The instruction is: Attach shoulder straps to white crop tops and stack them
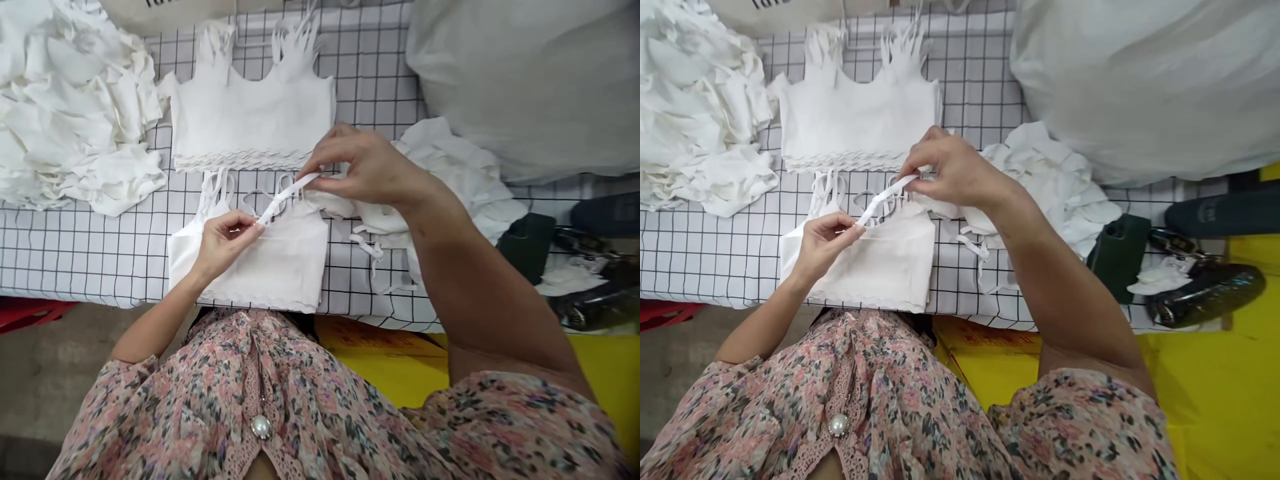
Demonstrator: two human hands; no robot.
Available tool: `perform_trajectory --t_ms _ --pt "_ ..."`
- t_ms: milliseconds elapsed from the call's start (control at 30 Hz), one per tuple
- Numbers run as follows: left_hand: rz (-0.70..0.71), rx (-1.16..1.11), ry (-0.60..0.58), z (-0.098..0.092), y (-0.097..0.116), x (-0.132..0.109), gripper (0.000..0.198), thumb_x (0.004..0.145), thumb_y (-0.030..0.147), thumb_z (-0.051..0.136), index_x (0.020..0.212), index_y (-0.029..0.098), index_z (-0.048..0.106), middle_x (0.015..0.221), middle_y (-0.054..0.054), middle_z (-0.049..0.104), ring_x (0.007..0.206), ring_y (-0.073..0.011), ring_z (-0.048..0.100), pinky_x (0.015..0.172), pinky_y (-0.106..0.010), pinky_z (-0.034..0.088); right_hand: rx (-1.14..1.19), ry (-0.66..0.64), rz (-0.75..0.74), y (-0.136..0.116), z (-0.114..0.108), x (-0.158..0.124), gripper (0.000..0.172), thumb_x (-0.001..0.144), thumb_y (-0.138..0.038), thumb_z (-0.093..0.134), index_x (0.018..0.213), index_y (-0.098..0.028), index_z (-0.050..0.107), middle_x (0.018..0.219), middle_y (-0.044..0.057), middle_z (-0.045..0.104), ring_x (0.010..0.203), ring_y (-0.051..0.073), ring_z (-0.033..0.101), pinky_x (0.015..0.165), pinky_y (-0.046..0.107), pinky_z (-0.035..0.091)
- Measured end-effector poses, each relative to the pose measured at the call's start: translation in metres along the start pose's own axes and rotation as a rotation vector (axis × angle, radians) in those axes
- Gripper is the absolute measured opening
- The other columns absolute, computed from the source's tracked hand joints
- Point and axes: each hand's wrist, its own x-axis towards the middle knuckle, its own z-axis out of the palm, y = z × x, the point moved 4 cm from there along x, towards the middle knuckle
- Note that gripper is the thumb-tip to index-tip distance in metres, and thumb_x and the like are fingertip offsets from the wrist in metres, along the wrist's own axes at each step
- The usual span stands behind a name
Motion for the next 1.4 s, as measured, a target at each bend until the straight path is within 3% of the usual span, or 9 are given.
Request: perform_trajectory --t_ms 100,300,533,700,867,967,1033,1200,1400 --pt "-0.142 -0.147 -0.041 -0.001 0.008 0.023 0.023 0.077 0.040 0.089 0.075 0.020 0.079 0.066 -0.001 0.068 0.054 -0.0071 0.049 0.049 -0.024 0.034 -0.081 0.106 0.046 0.031 -0.007 0.019 0.007 0.093 -0.032 0.076 0.093 -0.028 0.082 0.093 0.006 0.075 0.108 0.029 0.061 0.099 0.051 0.052" --pt "-0.171 -0.193 -0.066 -0.006 0.032 0.056 0.015 0.076 0.032 0.086 0.072 0.019 0.079 0.070 -0.004 0.072 0.052 -0.0063 0.051 0.046 -0.023 0.029 -0.255 0.261 0.042 0.084 0.010 0.039 0.018 0.094 -0.042 0.076 0.093 -0.026 0.084 0.083 0.008 0.070 0.105 0.034 0.062 0.099 0.064 0.047" --pt "-0.261 -0.163 -0.123 0.009 0.026 0.043 0.020 0.076 0.037 0.087 0.074 0.019 0.080 0.072 -0.005 0.075 0.052 -0.0069 0.055 0.044 -0.022 0.032 -0.193 0.443 0.082 0.099 0.030 0.028 0.020 0.092 -0.032 0.065 0.095 -0.026 0.084 0.083 0.009 0.075 0.095 0.033 0.063 0.102 0.073 0.043" --pt "-0.395 -0.245 -0.149 0.038 0.000 0.020 0.028 0.073 0.042 0.091 0.079 0.016 0.081 0.078 -0.007 0.078 0.053 -0.0061 0.057 0.043 -0.020 0.032 -0.211 0.347 0.123 0.083 0.030 0.012 0.030 0.091 -0.023 0.056 0.103 -0.024 0.083 0.094 0.011 0.076 0.100 0.034 0.062 0.100 0.068 0.046" --pt "-0.310 -0.227 -0.130 0.045 -0.011 0.011 0.038 0.074 0.051 0.092 0.083 0.016 0.080 0.080 -0.007 0.079 0.051 -0.0063 0.058 0.043 -0.020 0.038 -0.016 0.225 -0.080 0.021 0.025 -0.021 0.038 0.100 -0.032 0.059 0.134 -0.031 0.074 0.139 0.010 0.072 0.134 0.032 0.059 0.117 0.062 0.044" --pt "-0.217 -0.131 -0.138 0.043 -0.007 0.006 0.043 0.079 0.058 0.090 0.085 0.017 0.080 0.079 -0.006 0.078 0.052 -0.0079 0.061 0.044 -0.022 0.042 0.179 -0.013 -0.090 -0.009 0.035 -0.032 0.031 0.103 -0.041 0.062 0.129 -0.034 0.076 0.133 0.007 0.076 0.143 0.029 0.056 0.117 0.058 0.048" --pt "-0.164 -0.082 -0.132 0.041 -0.004 0.003 0.044 0.081 0.061 0.088 0.087 0.018 0.080 0.077 -0.005 0.076 0.052 -0.0085 0.061 0.045 -0.022 0.043 0.219 -0.109 -0.068 -0.018 0.041 -0.034 0.026 0.102 -0.045 0.064 0.116 -0.031 0.081 0.117 0.006 0.080 0.132 0.028 0.062 0.110 0.055 0.052" --pt "-0.043 0.037 -0.115 0.035 0.002 0.000 0.039 0.091 0.056 0.080 0.089 0.018 0.078 0.078 -0.004 0.075 0.060 -0.0102 0.063 0.056 -0.026 0.051 0.259 -0.016 -0.008 -0.019 0.048 -0.031 0.026 0.095 -0.049 0.072 0.088 -0.025 0.079 0.086 0.004 0.074 0.091 0.021 0.065 0.090 0.044 0.054" --pt "0.298 0.646 -0.069 0.001 -0.006 -0.002 0.016 0.095 0.032 0.078 0.103 0.019 0.074 0.098 -0.005 0.076 0.092 -0.0184 0.065 0.086 -0.035 0.052 0.205 0.116 0.036 -0.021 0.056 -0.037 0.019 0.097 -0.039 0.067 0.086 -0.026 0.074 0.085 0.003 0.075 0.089 0.023 0.066 0.089 0.046 0.053"
